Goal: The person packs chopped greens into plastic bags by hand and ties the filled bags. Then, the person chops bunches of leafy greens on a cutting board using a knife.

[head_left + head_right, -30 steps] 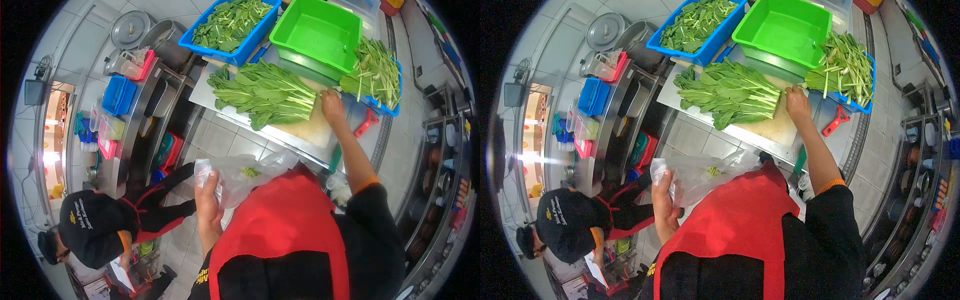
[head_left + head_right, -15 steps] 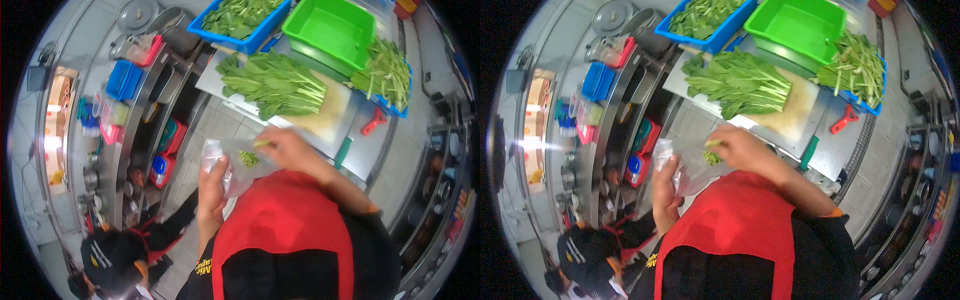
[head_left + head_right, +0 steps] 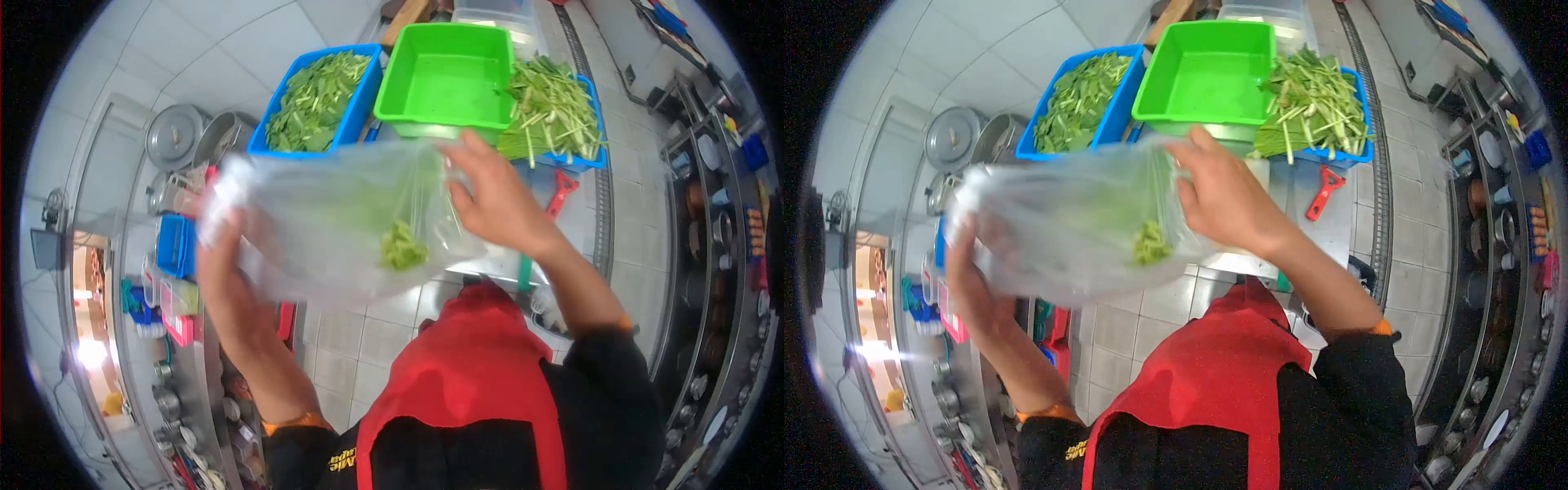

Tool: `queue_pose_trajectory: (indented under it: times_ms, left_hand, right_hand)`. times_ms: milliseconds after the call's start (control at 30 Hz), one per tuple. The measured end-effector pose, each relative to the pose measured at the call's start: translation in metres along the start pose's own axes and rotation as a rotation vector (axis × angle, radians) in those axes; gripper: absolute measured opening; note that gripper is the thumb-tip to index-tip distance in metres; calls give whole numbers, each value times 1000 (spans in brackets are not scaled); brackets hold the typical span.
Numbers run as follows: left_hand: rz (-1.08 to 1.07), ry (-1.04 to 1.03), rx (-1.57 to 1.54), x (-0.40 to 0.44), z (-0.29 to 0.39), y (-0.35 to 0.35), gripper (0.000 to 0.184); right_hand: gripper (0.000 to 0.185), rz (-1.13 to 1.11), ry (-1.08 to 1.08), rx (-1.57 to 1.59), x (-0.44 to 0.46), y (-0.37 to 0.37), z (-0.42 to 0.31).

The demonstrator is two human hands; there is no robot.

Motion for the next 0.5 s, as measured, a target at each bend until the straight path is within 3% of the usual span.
queue_pose_trajectory:
  times_ms: [67, 133, 267, 333, 400, 500]
  left_hand:
    - [-91, -60, -30, 44, 23, -32, 36]
    - [-10, -253, -5, 81, 39, -76, 33]
    - [-123, -279, 62, 145, 41, -127, 31]
    - [-23, -361, 238, 182, 16, -129, 37]
    - [-47, -231, 536, 247, -40, -110, 36]
    - [-260, -102, 806, 275, -128, -111, 34]
  right_hand:
    - [38, 94, 44, 41, 38, 24, 6]
    - [44, 180, 39, -40, 69, 43, 20]
    - [42, 267, -8, -123, 114, 74, 41]
    - [42, 177, -128, -241, 128, 73, 59]
    - [41, 152, -180, -254, 146, 61, 101]
    - [38, 43, -308, -264, 138, 29, 155]
Point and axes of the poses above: each hand's wrist, its own x-axis towards the middle knuckle, its own y-axis out of the back of the hand, z = x × y, the point moved 3 cm from there along x, towards the middle knuckle, and after that the axes turned 8 degrees about -x, right-handed, at the moved point
